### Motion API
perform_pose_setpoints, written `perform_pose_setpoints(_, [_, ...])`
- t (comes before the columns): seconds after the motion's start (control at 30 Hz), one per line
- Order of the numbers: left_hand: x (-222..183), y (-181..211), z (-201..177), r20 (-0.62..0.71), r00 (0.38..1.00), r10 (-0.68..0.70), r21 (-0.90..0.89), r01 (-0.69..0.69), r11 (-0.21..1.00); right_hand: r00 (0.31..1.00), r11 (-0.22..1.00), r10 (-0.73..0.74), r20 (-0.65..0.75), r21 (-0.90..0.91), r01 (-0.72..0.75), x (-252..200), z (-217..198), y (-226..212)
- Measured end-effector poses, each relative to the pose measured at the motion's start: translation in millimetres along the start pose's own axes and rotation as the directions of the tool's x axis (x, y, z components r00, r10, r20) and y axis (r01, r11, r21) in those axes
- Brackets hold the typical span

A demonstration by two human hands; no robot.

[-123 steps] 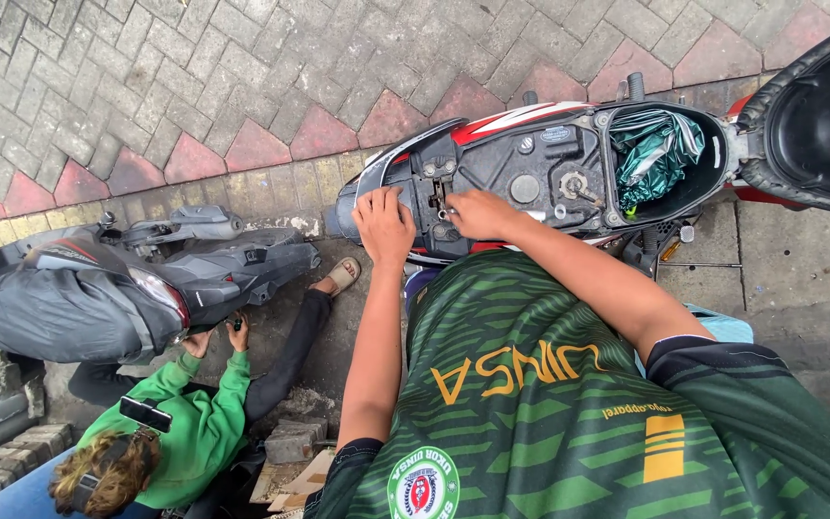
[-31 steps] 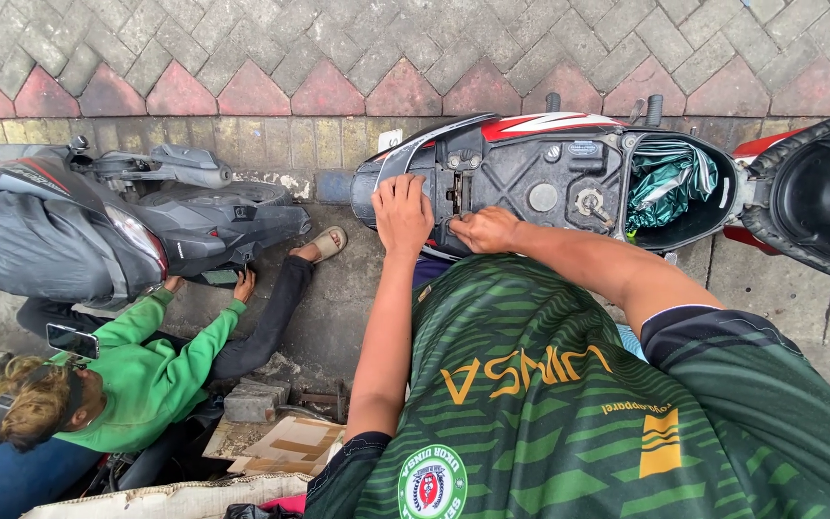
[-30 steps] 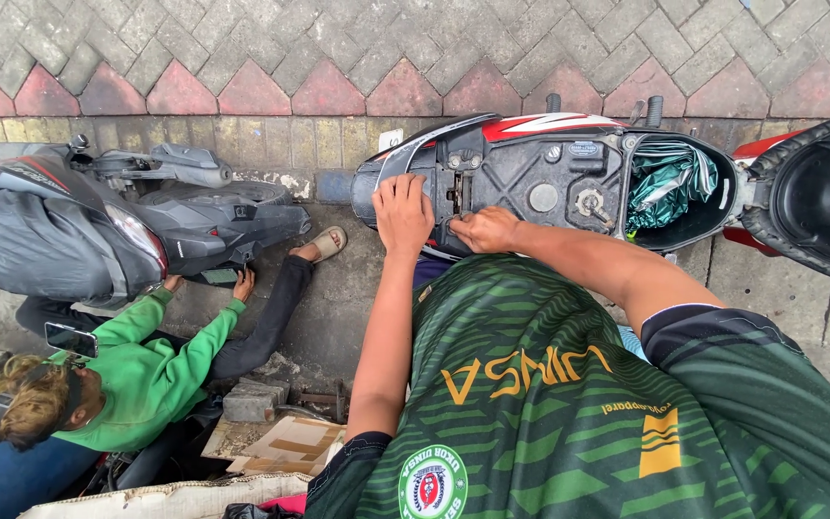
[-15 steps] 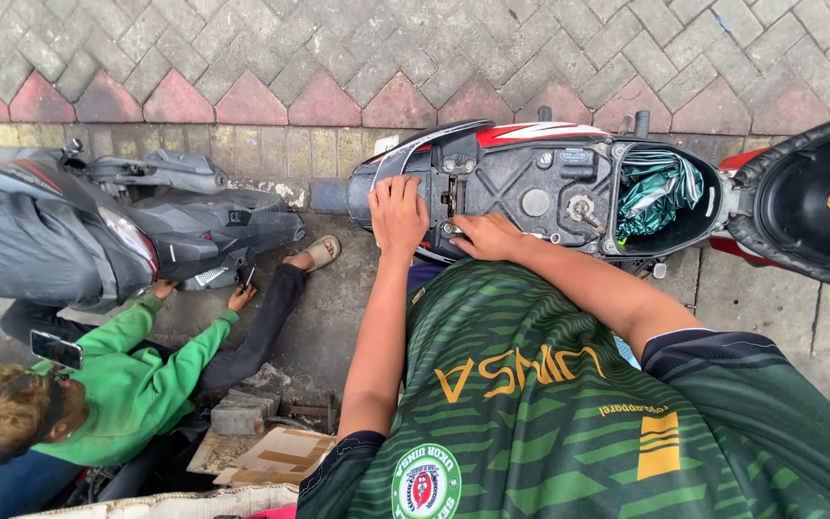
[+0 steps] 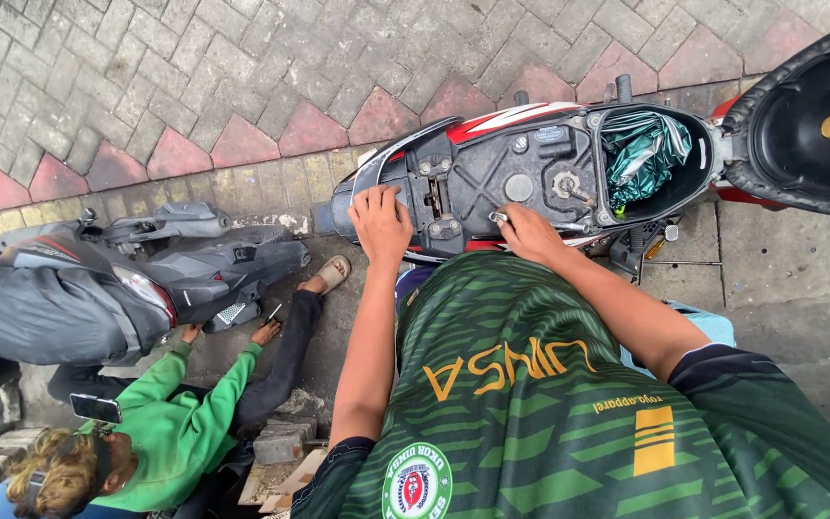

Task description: Using a wrench to adjust or remove bolts on a motorcycle frame located under the seat.

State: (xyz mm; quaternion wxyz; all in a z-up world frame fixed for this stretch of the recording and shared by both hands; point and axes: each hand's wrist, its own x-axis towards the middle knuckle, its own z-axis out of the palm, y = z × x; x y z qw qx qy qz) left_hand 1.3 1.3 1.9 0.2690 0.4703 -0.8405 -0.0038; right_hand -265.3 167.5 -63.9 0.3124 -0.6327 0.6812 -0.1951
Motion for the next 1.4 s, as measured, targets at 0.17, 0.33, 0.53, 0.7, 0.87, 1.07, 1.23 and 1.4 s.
perform_pose_setpoints(0.17, [2.4, 28.8, -6.2, 0.137, 0.988, -0.076, -0.209, 0.104, 0.972, 0.980, 0.965, 0.199, -0.004, 0.174, -0.195, 1.0, -21.0, -29.3])
perform_pose_setpoints(0.33, [6.3, 80.1, -7.3, 0.616, 0.782, 0.094, -0.663, 0.450, 0.598, 0.998, 0.982, -0.044, -0.033, 0.182, 0.049, 22.9, -29.8, -69.9])
perform_pose_setpoints(0.53, [-17.9, 47.6, 20.1, 0.779, 0.626, -0.026, -0.602, 0.760, 0.244, 0.997, 0.937, -0.076, 0.024, 0.343, 0.063, 33.4, -49.8, -107.0])
perform_pose_setpoints(0.7, [-38.0, 20.4, 43.5, 0.732, 0.611, -0.300, -0.655, 0.753, -0.062, 0.984, 0.963, -0.035, 0.172, 0.268, -0.012, 25.0, -55.8, -88.6])
perform_pose_setpoints(0.87, [-41.0, 14.9, 28.9, 0.722, 0.615, -0.317, -0.622, 0.778, 0.091, 0.974, 0.988, 0.045, 0.223, 0.131, -0.075, 3.8, -50.1, -65.0])
perform_pose_setpoints(1.07, [-41.0, 18.2, 18.3, 0.674, 0.734, 0.083, -0.381, 0.250, 0.890, 0.921, 0.979, 0.202, 0.334, -0.060, -0.193, -9.8, -59.4, -54.4])
perform_pose_setpoints(1.23, [-75.3, 6.0, 48.3, 0.391, 0.901, 0.187, -0.095, -0.163, 0.982, 0.882, 0.968, 0.240, 0.405, -0.029, -0.250, -0.9, -52.9, -58.4])
perform_pose_setpoints(1.4, [-64.8, 16.9, 20.0, 0.290, 0.944, 0.160, -0.044, -0.154, 0.987, 0.852, 0.966, 0.204, 0.482, 0.039, -0.254, 6.1, -29.4, -36.9])
